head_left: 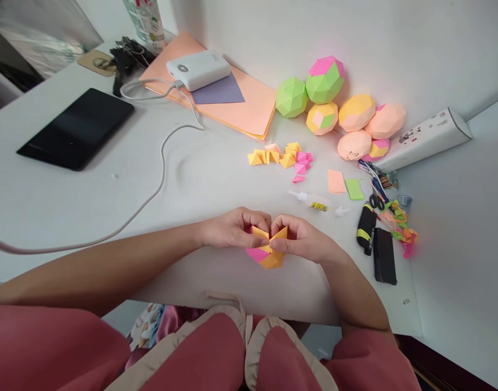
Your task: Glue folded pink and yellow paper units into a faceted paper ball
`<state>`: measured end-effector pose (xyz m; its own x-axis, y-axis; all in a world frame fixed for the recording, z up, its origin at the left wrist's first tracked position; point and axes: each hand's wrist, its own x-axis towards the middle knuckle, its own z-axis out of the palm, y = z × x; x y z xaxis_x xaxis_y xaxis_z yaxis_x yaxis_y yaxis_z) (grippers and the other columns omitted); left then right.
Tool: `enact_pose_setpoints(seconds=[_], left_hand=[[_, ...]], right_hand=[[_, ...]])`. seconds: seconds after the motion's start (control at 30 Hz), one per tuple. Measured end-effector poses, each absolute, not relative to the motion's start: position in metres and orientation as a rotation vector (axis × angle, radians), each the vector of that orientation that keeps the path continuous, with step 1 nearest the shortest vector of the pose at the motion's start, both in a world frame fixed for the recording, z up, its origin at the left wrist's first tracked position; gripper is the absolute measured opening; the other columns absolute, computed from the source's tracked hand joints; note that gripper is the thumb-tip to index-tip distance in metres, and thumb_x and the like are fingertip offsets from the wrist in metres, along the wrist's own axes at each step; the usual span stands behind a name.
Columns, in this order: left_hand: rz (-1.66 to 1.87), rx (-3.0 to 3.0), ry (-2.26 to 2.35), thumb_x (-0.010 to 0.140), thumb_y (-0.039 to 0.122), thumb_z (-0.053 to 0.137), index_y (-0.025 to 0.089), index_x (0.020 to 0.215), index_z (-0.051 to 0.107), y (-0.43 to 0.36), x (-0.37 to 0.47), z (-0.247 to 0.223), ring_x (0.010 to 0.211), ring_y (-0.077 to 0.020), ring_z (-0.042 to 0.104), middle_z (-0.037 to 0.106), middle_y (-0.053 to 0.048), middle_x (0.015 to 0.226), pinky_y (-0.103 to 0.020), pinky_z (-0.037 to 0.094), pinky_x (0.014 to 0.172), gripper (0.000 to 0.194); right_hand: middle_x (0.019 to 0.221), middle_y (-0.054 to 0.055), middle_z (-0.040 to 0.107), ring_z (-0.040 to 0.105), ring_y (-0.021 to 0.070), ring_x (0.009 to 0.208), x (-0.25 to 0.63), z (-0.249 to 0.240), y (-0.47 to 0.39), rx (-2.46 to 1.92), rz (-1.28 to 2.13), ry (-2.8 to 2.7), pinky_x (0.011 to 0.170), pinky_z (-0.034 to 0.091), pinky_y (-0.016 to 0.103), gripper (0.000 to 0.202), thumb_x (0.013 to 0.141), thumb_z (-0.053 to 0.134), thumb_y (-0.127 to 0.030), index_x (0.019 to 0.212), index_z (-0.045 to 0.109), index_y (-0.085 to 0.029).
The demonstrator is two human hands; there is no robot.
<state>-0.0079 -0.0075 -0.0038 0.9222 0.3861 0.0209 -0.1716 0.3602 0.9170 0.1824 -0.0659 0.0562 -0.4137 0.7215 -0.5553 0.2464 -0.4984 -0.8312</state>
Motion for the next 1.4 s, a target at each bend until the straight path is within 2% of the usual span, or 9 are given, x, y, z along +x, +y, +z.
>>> enact_pose_setpoints(seconds=[0.2, 0.33, 0.47, 0.67, 0.87, 1.23, 1.4], left_hand=[[0.387, 1.152, 0.237, 0.074, 0.022, 0.067, 0.013, 0.072, 0.063, -0.007, -0.008, -0.004, 0.073, -0.0121, 0.051, 0.054, -0.002, 0.080, -0.026, 0.043, 0.068, 0.010], [0.395, 1.153, 0.247, 0.076, 0.024, 0.064, 0.013, 0.071, 0.061, -0.005, -0.008, -0.004, 0.070, -0.0108, 0.047, 0.050, -0.001, 0.079, -0.025, 0.040, 0.066, 0.013], [0.376, 1.179, 0.285, 0.082, 0.034, 0.057, 0.013, 0.067, 0.055, -0.004, -0.009, -0.001, 0.065, -0.0102, 0.042, 0.046, 0.000, 0.074, -0.025, 0.036, 0.061, 0.026], [0.353, 1.265, 0.344, 0.088, 0.043, 0.046, 0.014, 0.065, 0.048, -0.009, -0.008, 0.004, 0.061, -0.0101, 0.037, 0.042, 0.001, 0.070, -0.024, 0.033, 0.057, 0.037], [0.324, 1.347, 0.394, 0.089, 0.046, 0.041, 0.015, 0.070, 0.048, -0.010, -0.008, 0.005, 0.059, -0.0096, 0.034, 0.038, 0.002, 0.067, -0.023, 0.030, 0.053, 0.038], [0.356, 1.314, 0.475, 0.088, 0.045, 0.044, 0.015, 0.067, 0.045, -0.013, -0.006, 0.007, 0.058, -0.0089, 0.033, 0.036, 0.003, 0.064, -0.021, 0.029, 0.051, 0.037], [0.362, 1.233, 0.552, 0.086, 0.048, 0.046, 0.016, 0.064, 0.042, -0.015, -0.004, 0.012, 0.054, -0.0079, 0.031, 0.034, 0.004, 0.060, -0.021, 0.027, 0.049, 0.040]], right_hand=[[0.079, 0.000, 0.056, 0.050, 0.0089, 0.066, 0.190, 0.057, -0.061, -1.452, 2.007, -1.264, 0.059, 0.039, 0.023, 0.033, 0.074, 0.066, -0.046, 0.089, 0.056, -0.018], [0.077, 0.000, 0.059, 0.049, 0.0077, 0.063, 0.196, 0.056, -0.058, -1.479, 1.962, -1.203, 0.060, 0.039, 0.022, 0.028, 0.075, 0.066, -0.042, 0.081, 0.059, -0.016], [0.069, -0.001, 0.056, 0.048, 0.0075, 0.061, 0.194, 0.053, -0.058, -1.509, 1.941, -1.208, 0.057, 0.037, 0.022, 0.029, 0.071, 0.070, -0.041, 0.074, 0.059, -0.015], [0.065, -0.002, 0.052, 0.043, 0.0073, 0.058, 0.189, 0.053, -0.060, -1.525, 1.900, -1.260, 0.053, 0.033, 0.022, 0.029, 0.071, 0.069, -0.041, 0.072, 0.058, -0.015], [0.062, -0.003, 0.049, 0.043, 0.0077, 0.056, 0.185, 0.049, -0.062, -1.537, 1.876, -1.252, 0.051, 0.032, 0.022, 0.028, 0.071, 0.069, -0.041, 0.073, 0.058, -0.015], [0.061, -0.004, 0.050, 0.044, 0.0075, 0.054, 0.177, 0.050, -0.066, -1.531, 1.756, -1.215, 0.050, 0.033, 0.022, 0.030, 0.070, 0.070, -0.042, 0.068, 0.054, -0.016], [0.070, -0.002, 0.058, 0.052, 0.0079, 0.059, 0.177, 0.046, -0.062, -1.448, 1.876, -1.092, 0.053, 0.040, 0.021, 0.027, 0.073, 0.068, -0.041, 0.079, 0.057, -0.017]])
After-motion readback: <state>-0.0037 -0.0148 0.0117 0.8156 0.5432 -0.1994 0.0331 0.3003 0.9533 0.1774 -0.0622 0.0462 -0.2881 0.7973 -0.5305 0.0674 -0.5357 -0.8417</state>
